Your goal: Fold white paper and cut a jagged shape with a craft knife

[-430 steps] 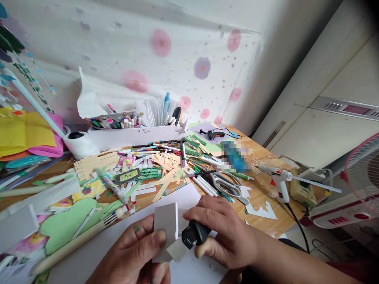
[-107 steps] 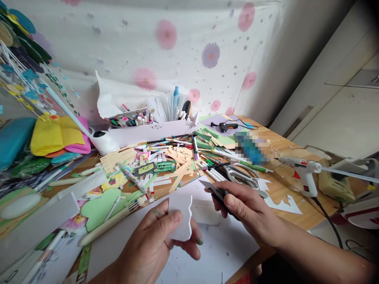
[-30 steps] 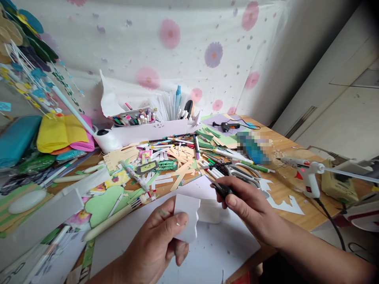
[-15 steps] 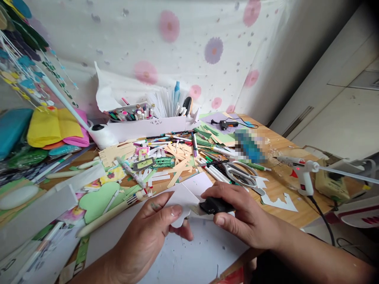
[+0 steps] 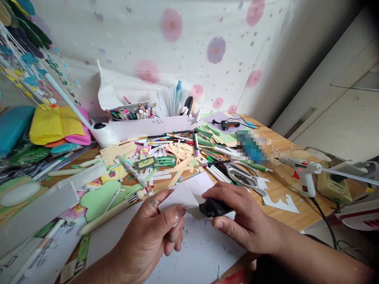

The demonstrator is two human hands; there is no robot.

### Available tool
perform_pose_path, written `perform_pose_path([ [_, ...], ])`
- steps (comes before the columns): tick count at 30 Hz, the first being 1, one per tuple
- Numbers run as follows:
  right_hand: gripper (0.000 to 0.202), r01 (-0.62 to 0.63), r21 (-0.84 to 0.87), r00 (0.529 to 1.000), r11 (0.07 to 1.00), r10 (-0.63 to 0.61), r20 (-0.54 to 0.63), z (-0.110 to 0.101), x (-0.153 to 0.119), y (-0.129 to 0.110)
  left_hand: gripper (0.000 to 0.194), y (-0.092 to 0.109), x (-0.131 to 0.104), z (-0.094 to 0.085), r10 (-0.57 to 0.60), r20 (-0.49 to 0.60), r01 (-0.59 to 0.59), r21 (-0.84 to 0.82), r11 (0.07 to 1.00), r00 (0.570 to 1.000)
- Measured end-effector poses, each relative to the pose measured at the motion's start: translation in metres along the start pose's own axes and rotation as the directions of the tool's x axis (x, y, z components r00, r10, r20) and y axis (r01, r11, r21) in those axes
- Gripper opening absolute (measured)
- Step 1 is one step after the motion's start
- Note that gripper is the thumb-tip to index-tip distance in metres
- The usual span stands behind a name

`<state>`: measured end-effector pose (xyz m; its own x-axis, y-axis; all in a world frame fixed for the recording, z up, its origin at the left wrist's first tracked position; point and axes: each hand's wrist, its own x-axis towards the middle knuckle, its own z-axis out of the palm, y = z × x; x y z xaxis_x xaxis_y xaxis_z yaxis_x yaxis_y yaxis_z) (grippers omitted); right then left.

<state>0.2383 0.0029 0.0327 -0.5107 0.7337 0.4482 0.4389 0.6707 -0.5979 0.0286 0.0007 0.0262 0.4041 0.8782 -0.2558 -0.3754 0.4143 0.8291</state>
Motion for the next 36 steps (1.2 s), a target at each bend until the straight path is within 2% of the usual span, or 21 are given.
perform_pose_path([
  [6, 0.031, 0.032, 0.009, 0.999, 0.999, -0.032, -0.028, 0.005, 0.001, -0.002, 0.023, 0.0, -0.003, 0.003, -0.014, 0.025, 0.016, -0.074, 0.997, 1.0],
  [11, 0.032, 0.072, -0.053, 0.995, 0.996, -0.075, -0.063, 0.005, 0.002, -0.004, 0.016, -0.002, -0.004, 0.004, -0.008, 0.055, 0.014, -0.104, 0.995, 0.998],
  [15, 0.034, 0.078, -0.048, 0.995, 0.996, -0.08, -0.052, 0.005, 0.002, -0.004, 0.017, -0.003, -0.005, 0.002, -0.021, 0.087, 0.033, -0.129, 0.991, 0.996],
  [19, 0.039, 0.118, 0.003, 0.992, 0.993, -0.117, -0.038, 0.004, 0.003, -0.003, 0.015, -0.002, -0.007, 0.001, -0.045, 0.154, 0.072, -0.177, 0.982, 0.987],
  [25, 0.041, 0.174, 0.044, 0.983, 0.984, -0.17, -0.07, 0.003, 0.004, 0.0, 0.011, -0.001, -0.008, -0.001, -0.079, 0.301, 0.16, -0.256, 0.953, 0.95],
  [32, 0.04, 0.206, 0.006, 0.975, 0.979, -0.204, -0.088, 0.003, 0.004, -0.001, 0.012, 0.0, -0.009, -0.003, -0.119, 0.309, 0.212, -0.286, 0.934, 0.943],
  [36, 0.041, 0.223, 0.011, 0.97, 0.975, -0.221, -0.101, 0.004, 0.005, -0.007, 0.022, 0.0, -0.012, -0.002, -0.114, 0.26, 0.19, -0.289, 0.938, 0.959],
])
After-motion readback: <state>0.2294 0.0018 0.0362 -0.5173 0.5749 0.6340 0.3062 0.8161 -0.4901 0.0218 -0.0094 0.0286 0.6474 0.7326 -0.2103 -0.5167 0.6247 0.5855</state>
